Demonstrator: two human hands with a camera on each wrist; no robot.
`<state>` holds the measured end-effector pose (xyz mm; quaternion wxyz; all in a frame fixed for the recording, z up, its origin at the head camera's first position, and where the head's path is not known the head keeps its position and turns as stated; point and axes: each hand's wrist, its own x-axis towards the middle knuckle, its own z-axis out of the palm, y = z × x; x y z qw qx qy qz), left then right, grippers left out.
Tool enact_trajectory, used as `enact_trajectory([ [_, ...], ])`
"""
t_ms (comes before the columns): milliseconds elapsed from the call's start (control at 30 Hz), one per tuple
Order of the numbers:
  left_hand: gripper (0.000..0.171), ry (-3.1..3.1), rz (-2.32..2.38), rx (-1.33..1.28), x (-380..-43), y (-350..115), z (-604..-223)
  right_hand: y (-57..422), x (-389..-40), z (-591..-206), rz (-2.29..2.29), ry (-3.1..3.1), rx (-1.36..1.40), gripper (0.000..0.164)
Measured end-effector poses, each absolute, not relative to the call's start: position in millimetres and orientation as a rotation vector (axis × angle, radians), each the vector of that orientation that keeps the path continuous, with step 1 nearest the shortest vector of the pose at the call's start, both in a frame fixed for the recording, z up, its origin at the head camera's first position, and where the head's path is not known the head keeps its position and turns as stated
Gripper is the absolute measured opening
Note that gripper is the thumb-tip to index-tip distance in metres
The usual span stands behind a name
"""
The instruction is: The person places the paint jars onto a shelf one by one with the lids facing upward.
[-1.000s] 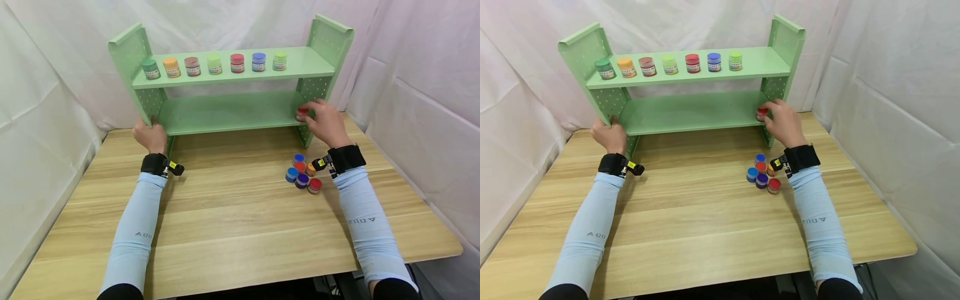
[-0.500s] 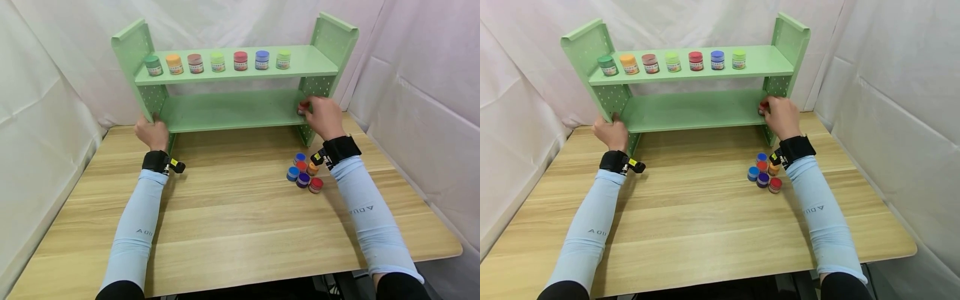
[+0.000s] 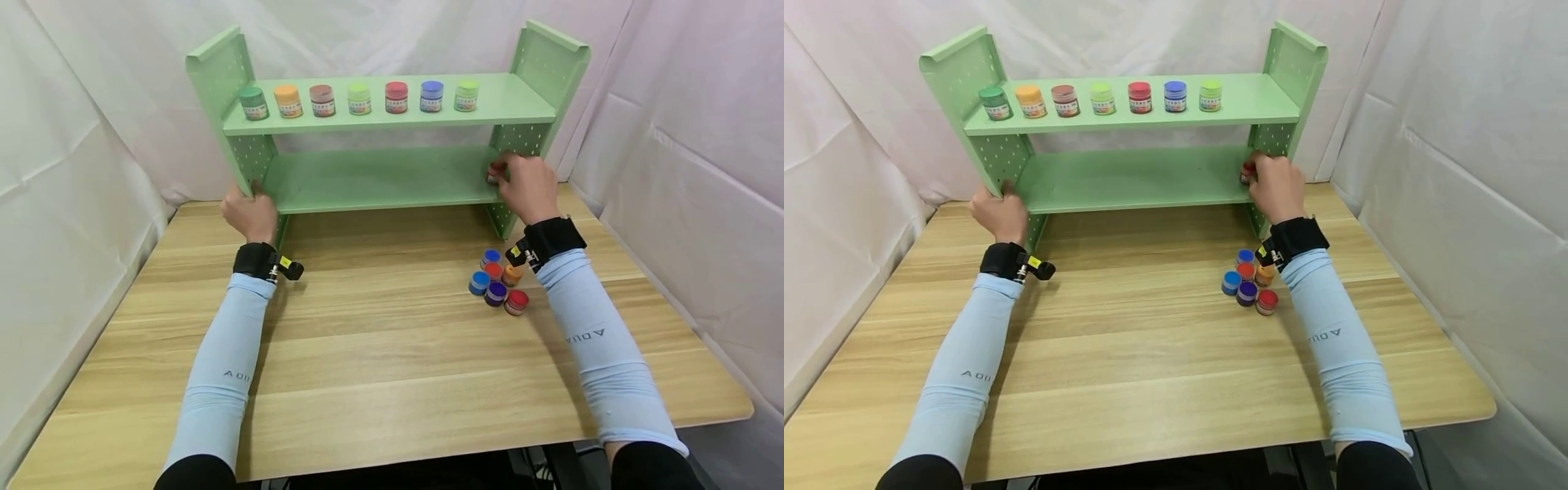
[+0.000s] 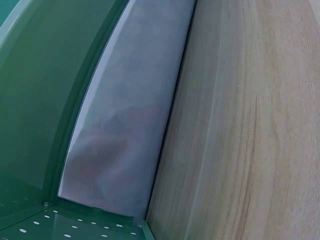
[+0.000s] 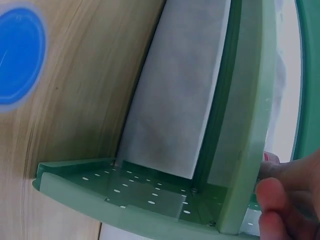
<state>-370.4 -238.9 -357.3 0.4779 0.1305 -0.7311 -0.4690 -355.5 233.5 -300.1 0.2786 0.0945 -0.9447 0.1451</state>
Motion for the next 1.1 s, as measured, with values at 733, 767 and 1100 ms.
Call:
enact_trajectory([
  [733,0.032,-1.793,-1.156,0.342,-371.0,-240.4,-355.2,274.9,-320.9,-312.6,0.488,-2.634,0.592,0.013],
  [767,0.031,-1.79,-1.154,0.342,-371.1,-240.5,-354.9,274.4,-321.6,-313.1,0.485,-2.66,0.612,0.012],
  [1100,0.028,-1.794,-1.15,0.342,-371.4,-238.4,-355.9,272.9,-328.9,-323.3,0.599,-3.145,0.719,0.023],
])
